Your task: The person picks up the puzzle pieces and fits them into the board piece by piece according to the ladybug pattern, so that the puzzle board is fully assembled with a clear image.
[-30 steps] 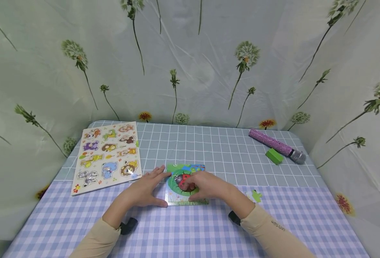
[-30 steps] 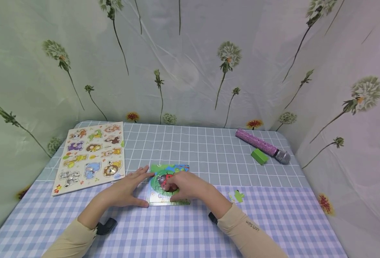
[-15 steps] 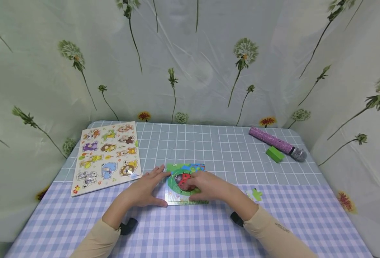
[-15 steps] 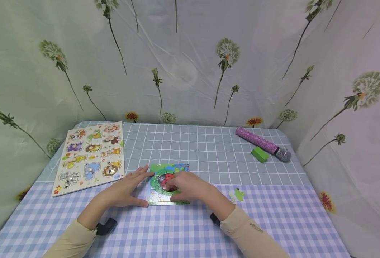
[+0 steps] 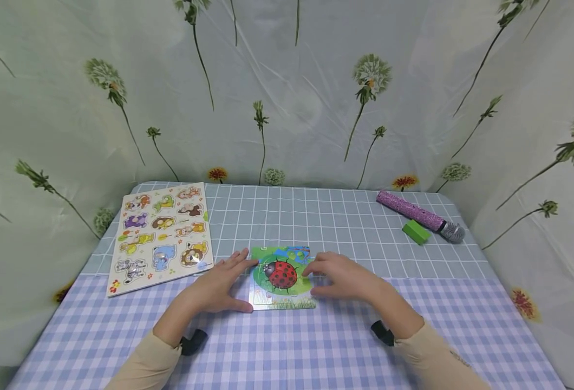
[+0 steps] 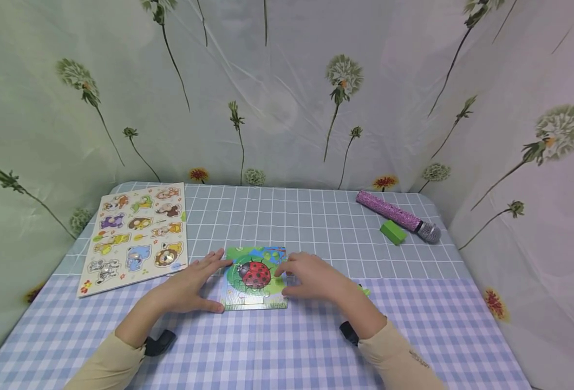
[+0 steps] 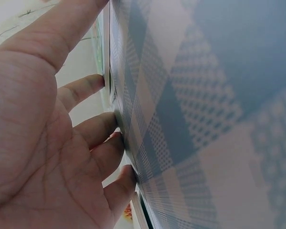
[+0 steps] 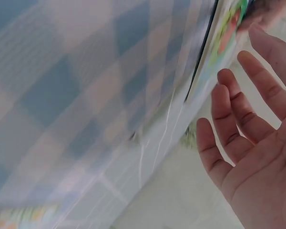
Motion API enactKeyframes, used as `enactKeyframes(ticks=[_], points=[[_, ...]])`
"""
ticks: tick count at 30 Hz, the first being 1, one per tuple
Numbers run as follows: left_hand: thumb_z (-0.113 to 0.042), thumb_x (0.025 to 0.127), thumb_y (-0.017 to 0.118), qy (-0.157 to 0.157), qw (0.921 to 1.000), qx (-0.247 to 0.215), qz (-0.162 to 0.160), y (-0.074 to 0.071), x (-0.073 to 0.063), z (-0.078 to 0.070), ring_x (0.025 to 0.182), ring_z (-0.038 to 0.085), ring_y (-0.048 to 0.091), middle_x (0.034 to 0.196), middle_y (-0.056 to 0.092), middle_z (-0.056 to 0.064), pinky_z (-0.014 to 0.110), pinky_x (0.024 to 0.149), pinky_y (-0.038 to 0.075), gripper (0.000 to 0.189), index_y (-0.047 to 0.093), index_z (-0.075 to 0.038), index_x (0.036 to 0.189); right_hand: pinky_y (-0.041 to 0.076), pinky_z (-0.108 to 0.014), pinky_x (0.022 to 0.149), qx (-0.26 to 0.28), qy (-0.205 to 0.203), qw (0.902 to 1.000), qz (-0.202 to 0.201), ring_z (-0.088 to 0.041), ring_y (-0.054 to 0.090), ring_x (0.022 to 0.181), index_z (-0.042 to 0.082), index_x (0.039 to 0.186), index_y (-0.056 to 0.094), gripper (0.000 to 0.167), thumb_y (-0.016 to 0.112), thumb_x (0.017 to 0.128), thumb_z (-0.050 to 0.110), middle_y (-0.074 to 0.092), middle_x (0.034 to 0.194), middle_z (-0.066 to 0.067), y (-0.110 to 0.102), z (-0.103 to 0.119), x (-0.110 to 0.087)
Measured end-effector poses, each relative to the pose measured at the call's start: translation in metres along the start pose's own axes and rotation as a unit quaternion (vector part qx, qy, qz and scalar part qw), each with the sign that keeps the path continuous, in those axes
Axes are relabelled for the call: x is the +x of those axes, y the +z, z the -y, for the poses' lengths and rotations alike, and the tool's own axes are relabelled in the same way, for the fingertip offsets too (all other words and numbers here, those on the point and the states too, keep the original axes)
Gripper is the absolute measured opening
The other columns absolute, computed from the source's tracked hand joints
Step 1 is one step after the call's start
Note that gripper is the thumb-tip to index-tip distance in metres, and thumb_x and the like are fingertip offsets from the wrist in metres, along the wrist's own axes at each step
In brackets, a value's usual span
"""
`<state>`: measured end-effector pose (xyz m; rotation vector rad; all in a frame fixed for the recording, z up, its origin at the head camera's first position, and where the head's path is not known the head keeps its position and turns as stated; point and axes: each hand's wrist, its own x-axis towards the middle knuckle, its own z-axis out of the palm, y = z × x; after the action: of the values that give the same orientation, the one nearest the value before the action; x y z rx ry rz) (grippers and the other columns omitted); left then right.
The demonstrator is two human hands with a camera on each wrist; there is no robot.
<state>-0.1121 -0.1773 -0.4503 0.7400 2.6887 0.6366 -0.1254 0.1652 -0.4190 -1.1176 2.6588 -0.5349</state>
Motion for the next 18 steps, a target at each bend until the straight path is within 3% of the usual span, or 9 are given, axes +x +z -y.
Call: enactKeyframes(ticks=[5, 18], points=[[-0.055, 0.077, 0.093, -0.001, 1.0000, 0.002, 0.000, 0.000, 0.000, 0.000, 0.162, 0.049, 0.029, 0.177, 0.027, 0.023, 0.072, 0.128, 0.028, 0.107, 0.044, -0.014, 0.163, 0.060, -0.037, 0.088, 0.020, 0.048, 0.9986, -0.009, -0.018, 0.068, 0.100, 0.013, 0.126, 0.077, 0.036, 0.085, 0.093, 0.025, 0.072, 0.111, -0.002, -0.009, -0.012, -0.019], [-0.054, 0.078, 0.093, -0.005, 1.0000, -0.002, 0.000, -0.001, -0.001, -0.003, 0.162, 0.049, 0.029, 0.177, 0.027, 0.022, 0.071, 0.129, 0.027, 0.106, 0.045, -0.014, 0.163, 0.058, -0.052, 0.099, 0.061, 0.136, 0.9880, -0.041, -0.031, 0.067, 0.117, 0.010, 0.135, 0.071, 0.047, 0.085, 0.092, 0.023, 0.070, 0.125, -0.009, -0.023, -0.036, -0.068]])
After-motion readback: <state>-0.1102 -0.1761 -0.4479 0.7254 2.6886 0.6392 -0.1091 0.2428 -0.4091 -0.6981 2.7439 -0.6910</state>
